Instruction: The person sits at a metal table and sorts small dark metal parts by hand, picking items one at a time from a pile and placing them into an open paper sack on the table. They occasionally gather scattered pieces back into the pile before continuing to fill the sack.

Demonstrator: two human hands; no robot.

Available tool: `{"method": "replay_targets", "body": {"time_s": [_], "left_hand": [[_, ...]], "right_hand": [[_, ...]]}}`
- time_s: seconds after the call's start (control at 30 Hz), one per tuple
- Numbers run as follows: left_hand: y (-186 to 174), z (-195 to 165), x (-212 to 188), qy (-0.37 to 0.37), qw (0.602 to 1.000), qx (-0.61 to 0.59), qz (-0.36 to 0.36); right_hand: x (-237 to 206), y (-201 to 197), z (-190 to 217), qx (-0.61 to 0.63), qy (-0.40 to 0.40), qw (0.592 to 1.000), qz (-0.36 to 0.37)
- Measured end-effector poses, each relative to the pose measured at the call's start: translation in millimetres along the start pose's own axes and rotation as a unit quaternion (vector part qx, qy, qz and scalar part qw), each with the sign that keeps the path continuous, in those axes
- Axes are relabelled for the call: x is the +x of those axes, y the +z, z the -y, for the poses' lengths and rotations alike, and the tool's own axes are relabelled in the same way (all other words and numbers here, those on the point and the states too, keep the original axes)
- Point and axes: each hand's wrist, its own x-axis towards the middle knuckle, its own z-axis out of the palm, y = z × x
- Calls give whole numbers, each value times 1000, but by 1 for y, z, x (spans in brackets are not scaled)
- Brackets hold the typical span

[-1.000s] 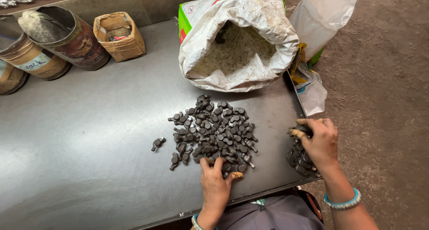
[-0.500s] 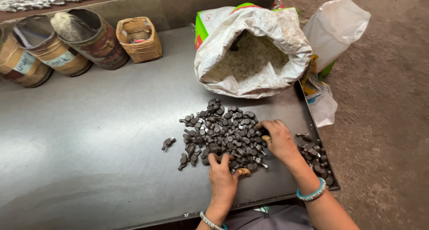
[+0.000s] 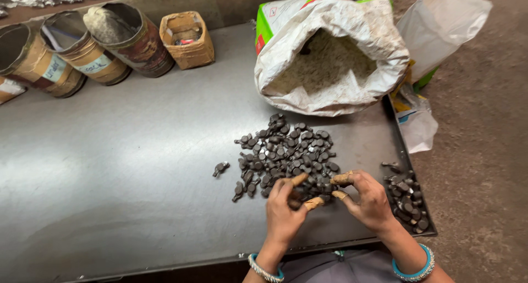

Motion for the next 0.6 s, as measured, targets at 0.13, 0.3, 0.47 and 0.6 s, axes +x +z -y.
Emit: {"method": "replay_targets", "body": {"time_s": [0.13,0.3,0.47,0.6], "left_hand": [[6,12,0,-56,967,-246,31],[13,42,-8,-144,924,-354,27],[17,57,-15,-178,886,-429,13],[19,59,-18,-239,843,-482,16]], "right_hand": [[-5,15,1,4,-10,1000,21],[-16,24,0,162,82,983,35],[-26,25,1,371,212,903,38],[-28,24,2,509,281,812,60]]}}
